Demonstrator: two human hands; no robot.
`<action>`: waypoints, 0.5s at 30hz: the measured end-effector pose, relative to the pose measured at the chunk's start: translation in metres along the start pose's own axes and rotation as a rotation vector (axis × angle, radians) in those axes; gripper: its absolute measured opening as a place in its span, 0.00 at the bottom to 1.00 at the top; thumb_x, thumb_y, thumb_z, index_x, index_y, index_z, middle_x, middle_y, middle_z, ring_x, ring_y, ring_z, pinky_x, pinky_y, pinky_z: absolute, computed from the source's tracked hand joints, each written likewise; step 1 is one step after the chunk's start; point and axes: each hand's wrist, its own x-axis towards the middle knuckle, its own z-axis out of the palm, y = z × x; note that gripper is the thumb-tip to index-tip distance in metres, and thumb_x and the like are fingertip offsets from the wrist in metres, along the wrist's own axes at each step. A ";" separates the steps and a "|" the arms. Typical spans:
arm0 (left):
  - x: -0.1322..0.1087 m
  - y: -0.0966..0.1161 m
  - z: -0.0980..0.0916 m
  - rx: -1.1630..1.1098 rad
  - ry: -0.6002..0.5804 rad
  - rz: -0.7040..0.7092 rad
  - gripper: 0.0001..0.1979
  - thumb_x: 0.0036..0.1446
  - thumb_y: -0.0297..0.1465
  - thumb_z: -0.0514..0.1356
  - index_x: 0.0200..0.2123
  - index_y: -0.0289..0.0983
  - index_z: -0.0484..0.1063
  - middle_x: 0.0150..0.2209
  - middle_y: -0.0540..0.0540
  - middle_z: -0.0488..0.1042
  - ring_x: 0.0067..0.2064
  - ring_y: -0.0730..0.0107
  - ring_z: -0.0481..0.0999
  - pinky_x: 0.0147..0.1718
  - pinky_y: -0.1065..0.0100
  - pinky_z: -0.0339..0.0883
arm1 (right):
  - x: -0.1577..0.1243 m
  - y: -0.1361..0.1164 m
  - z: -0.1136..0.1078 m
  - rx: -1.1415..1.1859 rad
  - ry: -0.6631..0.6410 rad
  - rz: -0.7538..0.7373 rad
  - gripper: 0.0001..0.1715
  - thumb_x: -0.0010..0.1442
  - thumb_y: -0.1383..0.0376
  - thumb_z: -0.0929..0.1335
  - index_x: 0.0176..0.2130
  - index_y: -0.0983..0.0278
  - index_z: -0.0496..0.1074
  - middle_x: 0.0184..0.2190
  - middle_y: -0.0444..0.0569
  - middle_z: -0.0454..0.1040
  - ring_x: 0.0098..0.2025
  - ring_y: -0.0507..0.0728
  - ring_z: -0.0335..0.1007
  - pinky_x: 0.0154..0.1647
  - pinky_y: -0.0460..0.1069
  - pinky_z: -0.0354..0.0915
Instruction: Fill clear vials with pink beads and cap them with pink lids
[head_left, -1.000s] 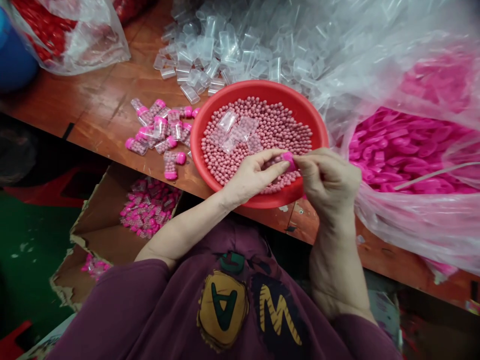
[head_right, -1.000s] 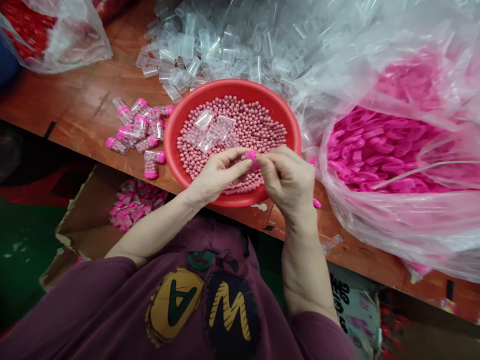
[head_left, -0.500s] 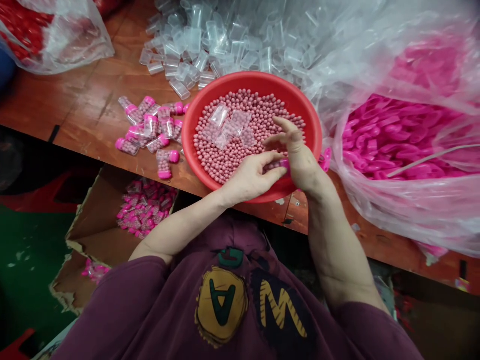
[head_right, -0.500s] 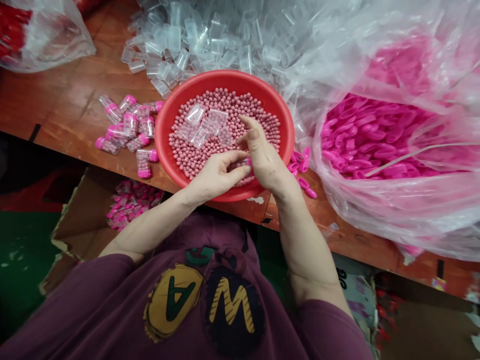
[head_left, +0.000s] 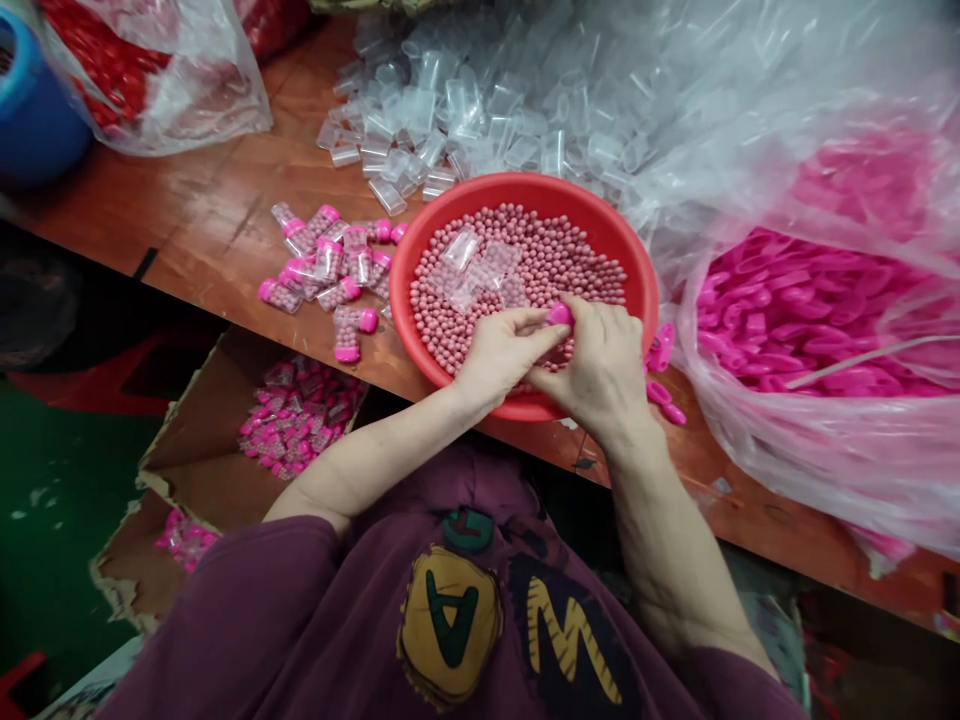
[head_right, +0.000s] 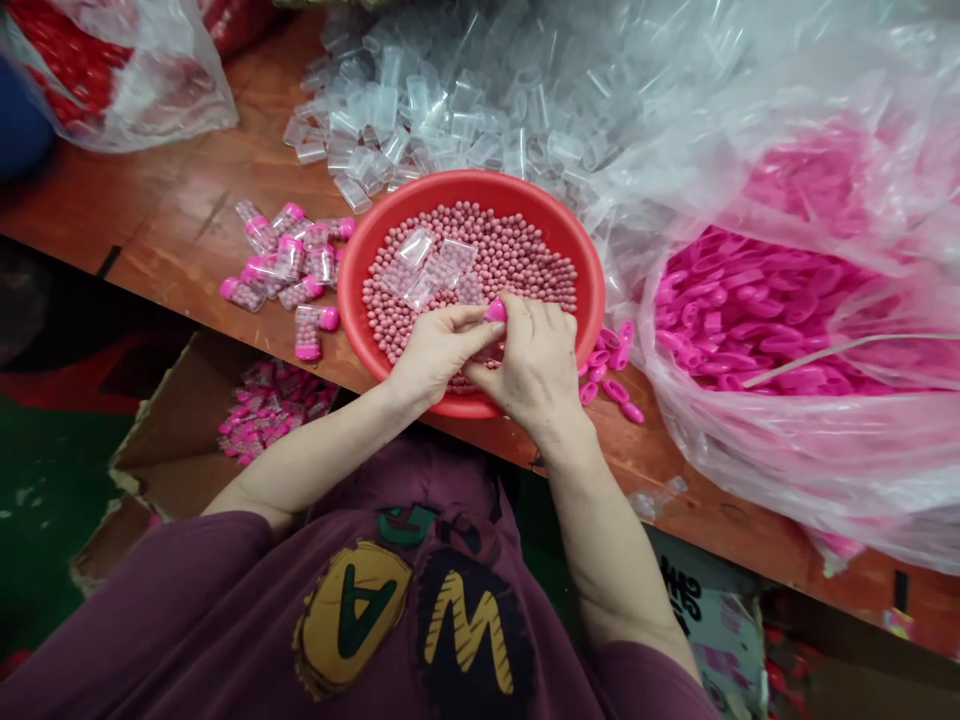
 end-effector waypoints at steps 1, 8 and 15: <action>0.000 0.000 -0.001 0.010 0.000 -0.003 0.15 0.44 0.28 0.83 0.34 0.33 0.85 0.34 0.49 0.85 0.38 0.73 0.81 0.50 0.67 0.74 | 0.001 0.000 0.001 -0.010 0.009 -0.006 0.39 0.63 0.52 0.72 0.66 0.70 0.69 0.54 0.67 0.79 0.55 0.75 0.75 0.57 0.68 0.69; 0.003 -0.009 -0.006 0.114 -0.073 0.026 0.16 0.49 0.35 0.82 0.32 0.33 0.83 0.31 0.50 0.82 0.34 0.75 0.78 0.42 0.69 0.73 | 0.002 0.004 0.003 -0.111 0.013 -0.040 0.29 0.64 0.53 0.71 0.57 0.69 0.75 0.44 0.64 0.79 0.48 0.74 0.74 0.52 0.67 0.67; 0.000 0.031 -0.027 0.367 0.006 0.348 0.04 0.65 0.32 0.70 0.41 0.37 0.83 0.36 0.49 0.81 0.35 0.73 0.75 0.40 0.67 0.73 | 0.025 0.008 -0.007 0.173 -0.109 -0.040 0.51 0.65 0.44 0.74 0.74 0.66 0.63 0.60 0.65 0.78 0.59 0.74 0.76 0.61 0.68 0.70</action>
